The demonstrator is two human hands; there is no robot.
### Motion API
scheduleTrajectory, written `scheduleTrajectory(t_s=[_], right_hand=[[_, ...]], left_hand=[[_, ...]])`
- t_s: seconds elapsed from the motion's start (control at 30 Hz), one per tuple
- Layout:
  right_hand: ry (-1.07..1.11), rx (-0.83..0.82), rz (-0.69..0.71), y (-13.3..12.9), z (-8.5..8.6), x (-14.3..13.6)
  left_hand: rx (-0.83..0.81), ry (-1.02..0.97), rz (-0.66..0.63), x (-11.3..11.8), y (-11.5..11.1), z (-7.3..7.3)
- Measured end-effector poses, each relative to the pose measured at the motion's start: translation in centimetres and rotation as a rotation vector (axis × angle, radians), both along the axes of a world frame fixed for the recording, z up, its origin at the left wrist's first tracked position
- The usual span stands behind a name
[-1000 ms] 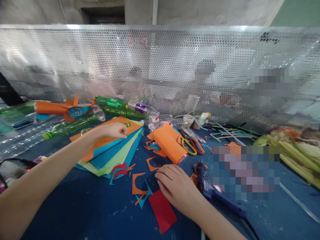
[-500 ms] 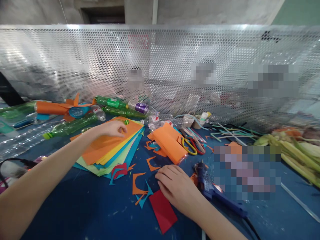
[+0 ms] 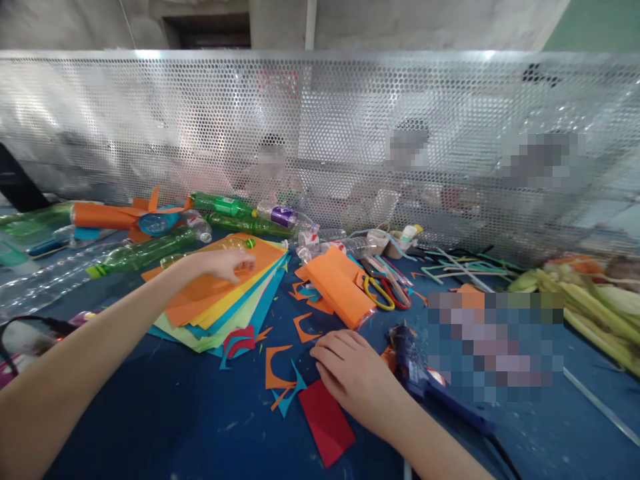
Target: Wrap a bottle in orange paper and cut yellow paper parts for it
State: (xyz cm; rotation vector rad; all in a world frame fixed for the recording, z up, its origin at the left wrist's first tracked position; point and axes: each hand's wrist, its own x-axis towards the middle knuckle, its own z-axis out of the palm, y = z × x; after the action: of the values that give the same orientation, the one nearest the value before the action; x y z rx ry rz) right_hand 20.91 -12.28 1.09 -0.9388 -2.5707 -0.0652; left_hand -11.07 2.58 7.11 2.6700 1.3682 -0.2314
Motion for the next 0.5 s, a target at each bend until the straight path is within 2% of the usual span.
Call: scheduleTrajectory(t_s=[0.23,0.37,0.5], right_hand=[[-0.007,0.027,0.017,0.14,-0.19,0.08],[-0.007,0.019,0.019,0.11,-0.08,0.06],[-0.011,0.012,0.009,0.03,0.05,0.02]], left_hand=[[-0.055,-0.019,-0.061,-0.25,0.08,0.28],[-0.115,0.032,-0.028,-0.20,-0.16,0.55],[-0.110,0.073,-0.051,0.30,-0.51,0.55]])
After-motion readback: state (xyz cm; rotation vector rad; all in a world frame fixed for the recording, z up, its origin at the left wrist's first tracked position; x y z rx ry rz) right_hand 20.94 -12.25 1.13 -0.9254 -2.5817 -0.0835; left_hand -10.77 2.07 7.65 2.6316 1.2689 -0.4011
